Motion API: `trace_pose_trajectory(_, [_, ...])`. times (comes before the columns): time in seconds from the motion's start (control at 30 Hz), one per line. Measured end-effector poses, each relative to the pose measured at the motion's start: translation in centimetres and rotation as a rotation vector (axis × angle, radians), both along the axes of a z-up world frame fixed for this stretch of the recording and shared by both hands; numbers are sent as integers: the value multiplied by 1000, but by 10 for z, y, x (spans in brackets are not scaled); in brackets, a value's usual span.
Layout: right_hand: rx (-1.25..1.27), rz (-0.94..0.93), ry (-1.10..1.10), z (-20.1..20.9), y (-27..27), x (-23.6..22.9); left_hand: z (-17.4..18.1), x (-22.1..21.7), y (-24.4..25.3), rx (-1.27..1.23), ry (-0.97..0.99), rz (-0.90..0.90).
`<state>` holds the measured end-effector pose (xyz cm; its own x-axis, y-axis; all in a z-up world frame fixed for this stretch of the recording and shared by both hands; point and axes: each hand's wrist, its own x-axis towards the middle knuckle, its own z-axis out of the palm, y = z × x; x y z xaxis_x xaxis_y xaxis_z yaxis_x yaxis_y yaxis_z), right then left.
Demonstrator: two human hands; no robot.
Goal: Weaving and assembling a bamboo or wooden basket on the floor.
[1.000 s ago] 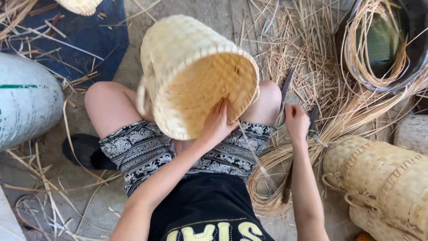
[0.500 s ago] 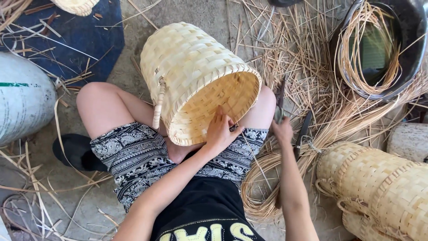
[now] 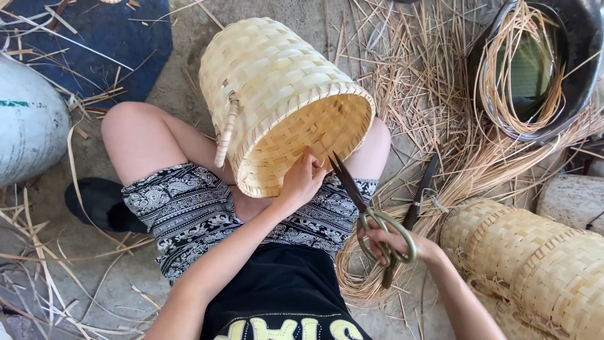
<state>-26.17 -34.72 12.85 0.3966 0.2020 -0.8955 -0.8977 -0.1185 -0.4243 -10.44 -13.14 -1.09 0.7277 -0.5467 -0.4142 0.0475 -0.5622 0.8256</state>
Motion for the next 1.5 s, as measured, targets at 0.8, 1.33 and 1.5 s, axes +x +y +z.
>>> trace_pose_trajectory(0.8, [-210,117,-253,-29,-8,-13,-28,-6,49,331,-710,-593])
trace_pose_trajectory(1.33, [-1183,-109,-319,-236,-114,-28,122,257,180,-6,-820,-25])
trace_pose_trajectory(1.5, [-1178,-315,-540,-175,-66,60,106,272,193,-69,-720,119])
